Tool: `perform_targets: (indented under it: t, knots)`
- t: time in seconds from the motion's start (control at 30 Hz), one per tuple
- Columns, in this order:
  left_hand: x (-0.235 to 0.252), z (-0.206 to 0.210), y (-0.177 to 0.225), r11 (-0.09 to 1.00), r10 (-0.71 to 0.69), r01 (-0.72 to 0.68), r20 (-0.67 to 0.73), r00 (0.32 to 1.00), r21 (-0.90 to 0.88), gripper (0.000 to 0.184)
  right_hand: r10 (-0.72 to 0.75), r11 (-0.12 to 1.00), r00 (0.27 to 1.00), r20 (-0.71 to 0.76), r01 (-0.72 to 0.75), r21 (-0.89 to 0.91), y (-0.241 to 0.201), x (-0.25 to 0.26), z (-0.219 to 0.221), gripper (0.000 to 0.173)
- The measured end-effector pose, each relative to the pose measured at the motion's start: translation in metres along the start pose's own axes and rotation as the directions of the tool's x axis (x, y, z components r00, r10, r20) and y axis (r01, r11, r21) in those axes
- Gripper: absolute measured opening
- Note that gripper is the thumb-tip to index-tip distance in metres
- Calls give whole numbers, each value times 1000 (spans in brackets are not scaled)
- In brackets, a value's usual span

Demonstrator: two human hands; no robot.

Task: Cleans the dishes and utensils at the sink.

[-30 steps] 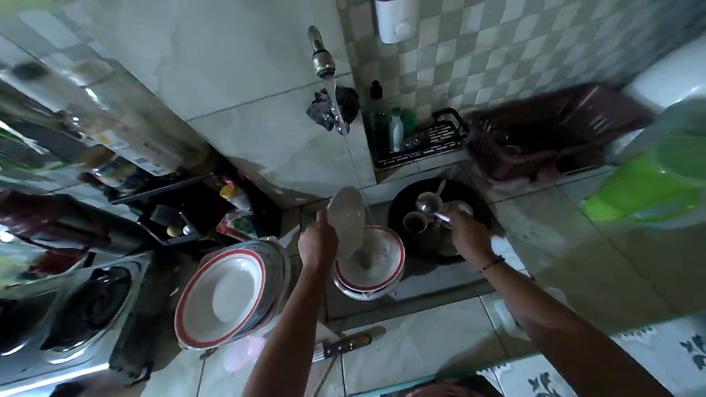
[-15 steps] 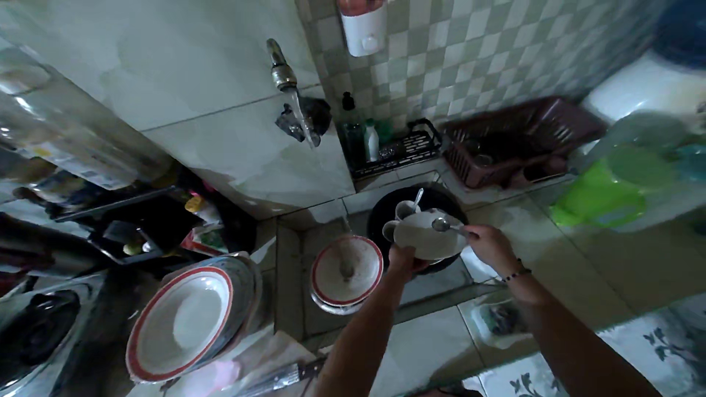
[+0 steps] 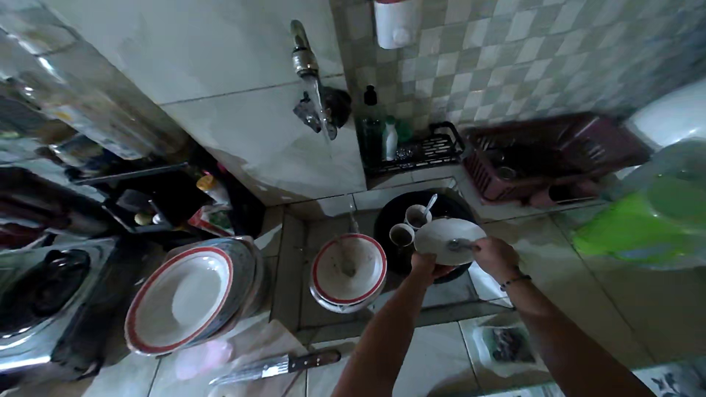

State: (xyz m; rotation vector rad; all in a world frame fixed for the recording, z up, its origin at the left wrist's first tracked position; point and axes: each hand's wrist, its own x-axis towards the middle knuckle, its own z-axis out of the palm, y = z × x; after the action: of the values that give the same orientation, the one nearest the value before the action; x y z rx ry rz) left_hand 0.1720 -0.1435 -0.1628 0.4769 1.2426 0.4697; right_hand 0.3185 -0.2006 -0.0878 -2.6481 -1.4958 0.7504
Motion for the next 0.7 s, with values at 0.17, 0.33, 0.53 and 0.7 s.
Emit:
perform_targets:
  t: [0.17,0.33,0.53,0.7]
  knots:
    - [10,1,-7,994,-41,46,56,998,-98,50,29,994,999,33,-25,-110,-7,7,7,32]
    - [-9,-18,4,991,-121,129,214,969,-20,35,61,990,996,72,-51,-133,-10,7,14,31]
    - [-53,-99,62,473,223,-296,212,951,830,35,83,994,995,63,-79,-72,-5,11,32,31]
    - [-37,-185,98,-237,391,-136,223,893,962,40,89,993,995,49,-85,-79,-4,10,40,33]
